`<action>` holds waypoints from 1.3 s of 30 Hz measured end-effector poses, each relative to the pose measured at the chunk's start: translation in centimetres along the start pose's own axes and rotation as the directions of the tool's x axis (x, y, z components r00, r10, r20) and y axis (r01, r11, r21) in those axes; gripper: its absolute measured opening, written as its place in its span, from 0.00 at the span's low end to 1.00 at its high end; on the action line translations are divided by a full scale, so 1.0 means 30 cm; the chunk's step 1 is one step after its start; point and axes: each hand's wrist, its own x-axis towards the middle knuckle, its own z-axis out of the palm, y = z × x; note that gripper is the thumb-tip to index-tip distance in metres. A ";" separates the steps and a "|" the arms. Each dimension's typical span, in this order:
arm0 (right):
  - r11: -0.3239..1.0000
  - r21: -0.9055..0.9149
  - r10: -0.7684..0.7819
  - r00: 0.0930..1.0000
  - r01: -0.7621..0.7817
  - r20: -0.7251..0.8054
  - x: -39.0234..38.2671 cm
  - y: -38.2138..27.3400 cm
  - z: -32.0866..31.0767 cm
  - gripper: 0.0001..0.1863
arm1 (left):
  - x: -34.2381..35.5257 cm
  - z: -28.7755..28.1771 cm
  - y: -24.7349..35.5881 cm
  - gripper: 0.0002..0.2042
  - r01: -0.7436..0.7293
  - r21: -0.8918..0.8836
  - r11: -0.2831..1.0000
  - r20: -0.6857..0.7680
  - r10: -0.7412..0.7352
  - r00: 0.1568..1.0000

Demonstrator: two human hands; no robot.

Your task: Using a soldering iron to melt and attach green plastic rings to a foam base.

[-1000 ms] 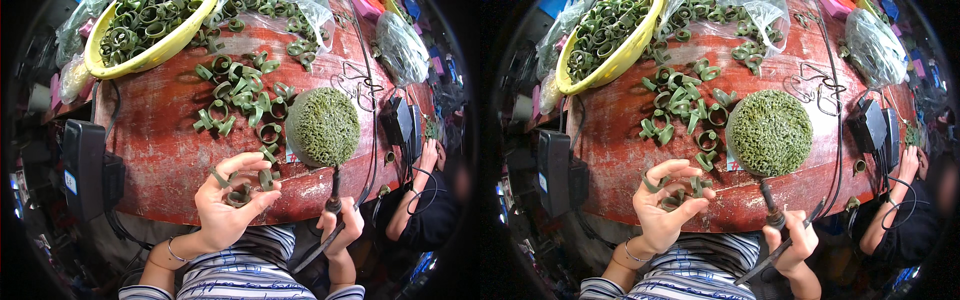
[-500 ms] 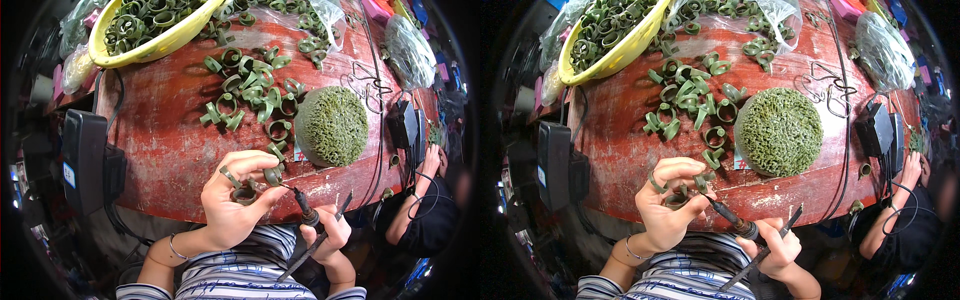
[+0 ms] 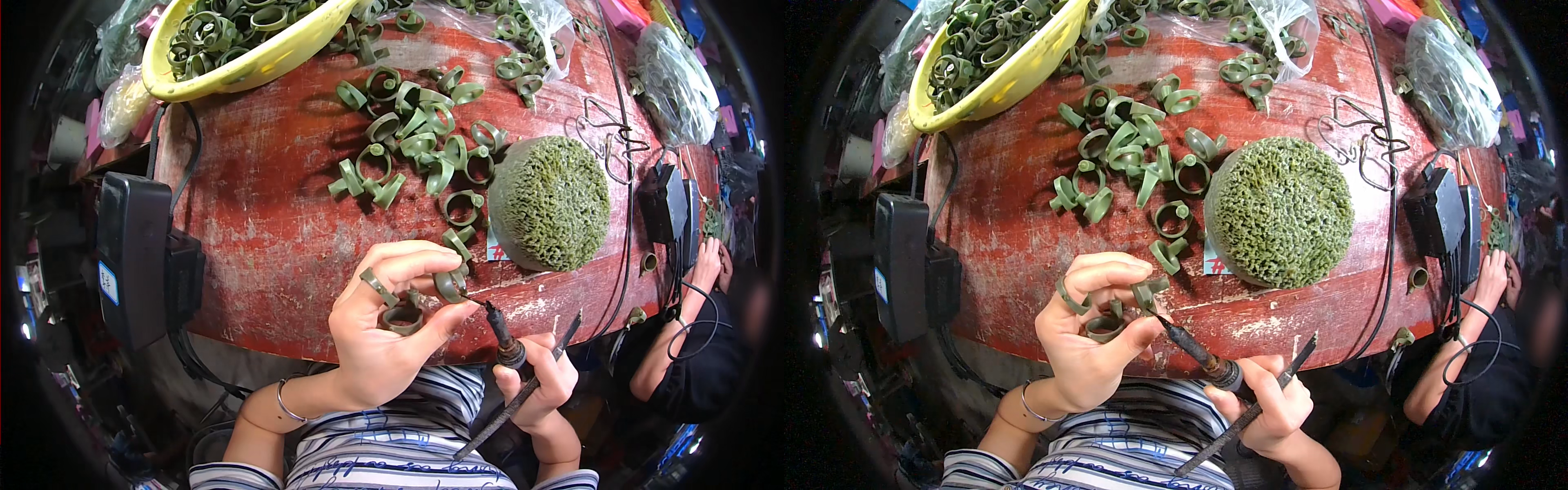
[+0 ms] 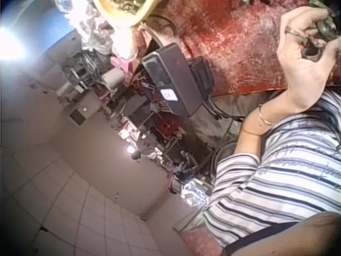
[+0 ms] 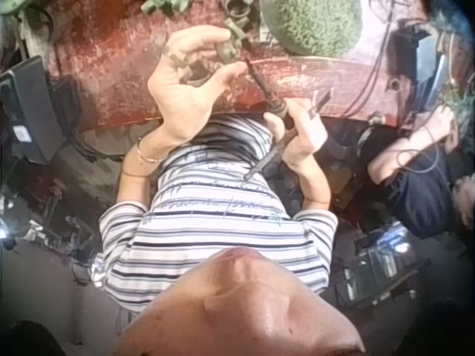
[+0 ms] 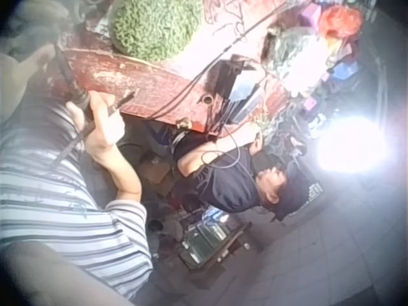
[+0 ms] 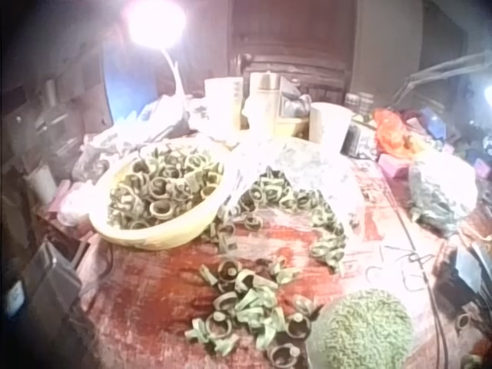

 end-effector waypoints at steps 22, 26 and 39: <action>0.998 0.056 0.002 1.000 -0.003 0.013 0.003 0.005 -0.002 0.17 | -0.003 0.004 0.000 0.17 0.034 -0.033 0.999 0.011 -0.034 0.999; 0.999 0.050 0.021 1.000 -0.022 0.021 -0.008 0.007 -0.001 0.17 | -0.005 0.003 0.004 0.17 0.064 -0.040 0.997 0.014 -0.063 0.998; 0.998 0.058 0.028 0.999 -0.030 0.034 -0.001 0.004 -0.003 0.18 | -0.004 -0.011 -0.001 0.19 0.076 -0.050 0.996 0.140 -0.069 0.988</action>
